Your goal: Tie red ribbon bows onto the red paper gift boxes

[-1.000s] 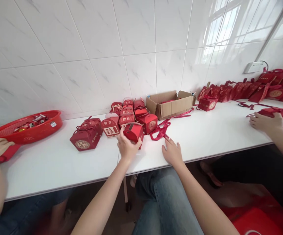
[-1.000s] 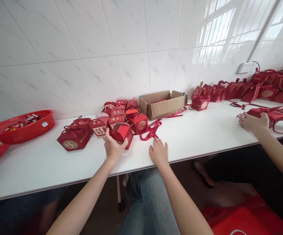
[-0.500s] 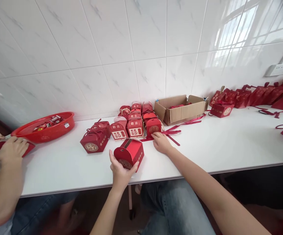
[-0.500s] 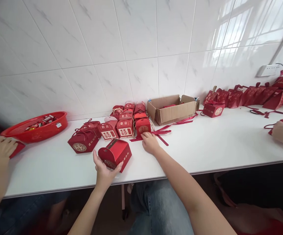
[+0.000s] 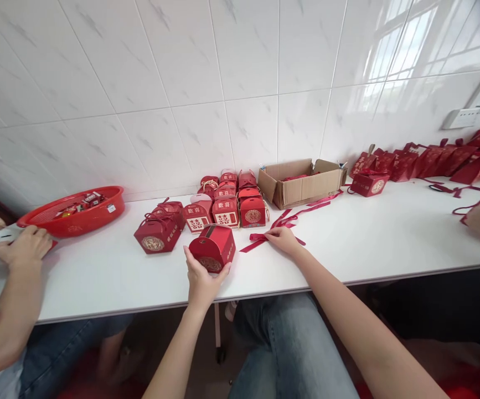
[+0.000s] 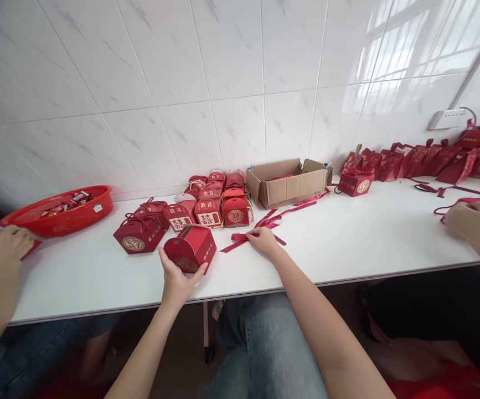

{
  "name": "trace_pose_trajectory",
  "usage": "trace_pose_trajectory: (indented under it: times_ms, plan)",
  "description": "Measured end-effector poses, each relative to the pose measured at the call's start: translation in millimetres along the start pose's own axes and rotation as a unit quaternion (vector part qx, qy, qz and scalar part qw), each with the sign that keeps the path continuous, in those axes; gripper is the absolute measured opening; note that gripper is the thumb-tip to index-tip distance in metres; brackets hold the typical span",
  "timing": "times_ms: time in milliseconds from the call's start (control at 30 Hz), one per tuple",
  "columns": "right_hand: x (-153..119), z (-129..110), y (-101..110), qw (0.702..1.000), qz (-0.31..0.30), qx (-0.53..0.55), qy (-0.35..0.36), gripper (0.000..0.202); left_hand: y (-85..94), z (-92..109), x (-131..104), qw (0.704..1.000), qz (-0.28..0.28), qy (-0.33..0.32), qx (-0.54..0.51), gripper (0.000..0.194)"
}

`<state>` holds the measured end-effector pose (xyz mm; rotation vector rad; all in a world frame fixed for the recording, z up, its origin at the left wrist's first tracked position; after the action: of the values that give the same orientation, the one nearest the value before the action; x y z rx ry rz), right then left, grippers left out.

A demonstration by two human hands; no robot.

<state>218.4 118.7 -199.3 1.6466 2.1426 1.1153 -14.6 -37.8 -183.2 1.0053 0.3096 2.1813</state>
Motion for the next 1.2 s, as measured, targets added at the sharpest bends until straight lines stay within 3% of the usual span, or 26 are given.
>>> trace_pose_trajectory:
  times_ms: [100, 267, 367, 500, 633, 733, 867, 967, 1033, 1067, 1100, 1167, 1200]
  plan:
    - [-17.3, 19.4, 22.7, 1.0, 0.012, -0.01, -0.025, 0.024, -1.9, 1.0, 1.6, 1.0, -0.011, -0.014, 0.008, 0.124]
    - [-53.6, 88.6, 100.5, 0.976, 0.134, -0.095, -0.143, 0.026, 0.0, -2.1, 1.7, 1.0, -0.027, 0.003, 0.007, 0.125]
    - [-73.9, 113.8, 129.9, 0.96, 0.179, -0.127, -0.173, 0.028, 1.3, -0.5, 2.2, 0.998, -0.034, 0.006, 0.05, 0.125]
    - [-81.6, 107.6, 125.6, 0.978, 0.151, -0.102, -0.103, 0.029, -11.6, 5.6, 9.2, 0.976, -0.086, 0.02, 0.197, 0.119]
    - [-81.8, 97.4, 117.6, 0.993, 0.107, -0.031, -0.044, 0.027, -43.5, 5.1, 16.0, 0.926, -0.219, 0.06, 0.303, 0.099]
    - [-83.9, 104.0, 126.2, 0.989, 0.135, 0.015, -0.056, 0.025, -55.5, 0.3, 14.3, 0.897, -0.272, 0.095, 0.336, 0.089]
    - [-89.9, 107.5, 140.8, 0.969, 0.221, 0.058, -0.095, 0.023, -55.2, 1.8, 12.2, 0.907, -0.262, 0.066, 0.323, 0.071]
    - [-106.9, 77.9, 136.9, 0.94, 0.308, 0.07, -0.129, 0.032, -54.6, 4.2, 14.1, 0.914, -0.254, 0.06, 0.309, 0.066]
    - [-127.9, 36.6, 118.2, 0.922, 0.356, 0.09, -0.123, 0.038, -51.4, 9.9, 14.6, 0.926, -0.24, 0.06, 0.286, 0.068]
    - [-143.8, 12.8, 107.0, 0.895, 0.409, 0.149, -0.094, 0.036, -45.9, 14.6, 13.0, 0.937, -0.216, 0.063, 0.267, 0.07]
    - [-154.6, -13.7, 89.1, 0.898, 0.391, 0.197, -0.05, 0.033, -37.8, 20.5, 8.8, 0.952, -0.185, 0.066, 0.235, 0.071]
    - [-171.7, -63.0, 46.6, 0.929, 0.262, 0.259, 0.021, 0.025, -14.0, 32.5, -9.9, 0.982, -0.11, 0.082, 0.128, 0.067]
    - [-182.7, -80.1, 31.9, 0.931, 0.233, 0.278, 0.041, 0.021, -5.3, 38.7, -25.2, 0.99, -0.112, 0.08, 0.033, 0.059]
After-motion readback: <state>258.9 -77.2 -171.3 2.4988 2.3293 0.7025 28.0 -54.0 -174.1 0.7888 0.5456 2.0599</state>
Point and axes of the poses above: each hand's wrist, its own x-axis towards the middle knuckle, its own y-axis out of the back of the hand, z = x × y, the point moved 6 cm from there along x, towards the middle knuckle
